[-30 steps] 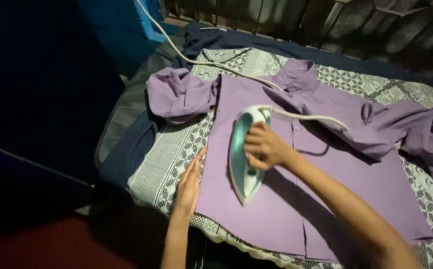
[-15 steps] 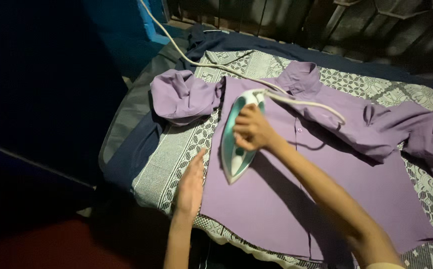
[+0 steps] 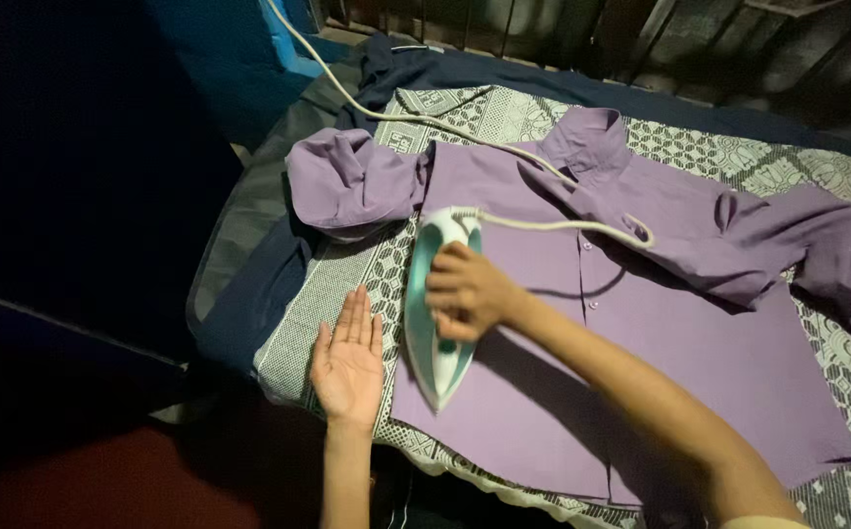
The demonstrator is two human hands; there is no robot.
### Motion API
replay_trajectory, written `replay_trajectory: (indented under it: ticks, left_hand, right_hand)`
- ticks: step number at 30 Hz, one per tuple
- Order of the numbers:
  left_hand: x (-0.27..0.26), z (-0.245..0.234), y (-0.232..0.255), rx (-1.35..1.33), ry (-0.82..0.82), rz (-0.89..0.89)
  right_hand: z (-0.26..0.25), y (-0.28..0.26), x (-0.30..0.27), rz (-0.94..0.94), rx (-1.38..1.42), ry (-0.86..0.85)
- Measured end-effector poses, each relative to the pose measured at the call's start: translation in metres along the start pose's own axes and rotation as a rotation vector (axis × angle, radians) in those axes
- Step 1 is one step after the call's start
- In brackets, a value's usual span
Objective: The person irons a light purple long-sleeved shirt laid out on a patterned bedspread. They use a teal and white electric iron to smooth the front body, sleeves, and collar of the shirt, frequently adjusting the fabric with their hands to ensure even coverage.
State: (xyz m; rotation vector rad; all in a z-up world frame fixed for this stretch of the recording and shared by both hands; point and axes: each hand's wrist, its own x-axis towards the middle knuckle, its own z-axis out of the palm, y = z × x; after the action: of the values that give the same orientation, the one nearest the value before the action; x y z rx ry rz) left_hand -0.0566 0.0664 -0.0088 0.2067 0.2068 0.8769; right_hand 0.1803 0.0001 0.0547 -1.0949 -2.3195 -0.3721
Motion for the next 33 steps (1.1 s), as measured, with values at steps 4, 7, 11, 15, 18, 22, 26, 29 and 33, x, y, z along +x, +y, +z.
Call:
replay_trajectory:
  ticks: [4, 7, 11, 15, 18, 22, 26, 29, 33]
  left_hand:
    - [-0.001, 0.002, 0.0, 0.106, -0.024, -0.003]
    - [0.001, 0.0, -0.001, 0.166, -0.039, -0.01]
    - [0.001, -0.003, -0.001, 0.178, -0.047, -0.018]
    - [0.002, -0.004, 0.002, 0.059, -0.058, -0.052]
    - [0.0, 0.005, -0.002, 0.318, -0.12, 0.011]
    - [-0.005, 0.034, -0.023, 0.933, -0.06, 0.041]
    - [-0.003, 0.054, -0.058, 1.551, -0.149, 0.093]
    - [0.001, 0.045, -0.075, 1.971, -0.309, 0.196]
    - [-0.005, 0.026, -0.083, 2.326, -0.423, 0.459]
  right_hand:
    - [-0.006, 0.039, -0.001, 0.077, -0.088, -0.022]
    - [-0.015, 0.051, -0.002, 0.141, -0.114, -0.064]
    - [-0.023, 0.043, -0.002, 0.171, -0.104, -0.157]
    - [-0.03, -0.002, -0.01, 0.226, -0.119, -0.303]
    - [-0.045, -0.049, -0.028, 0.181, -0.041, -0.255]
    - [-0.067, -0.082, -0.057, 0.137, 0.002, -0.228]
    - [-0.083, -0.072, -0.08, 0.163, 0.019, -0.271]
    - [-0.097, -0.051, -0.091, 0.182, 0.01, -0.28]
    - [-0.106, -0.028, -0.1, 0.191, -0.029, -0.22]
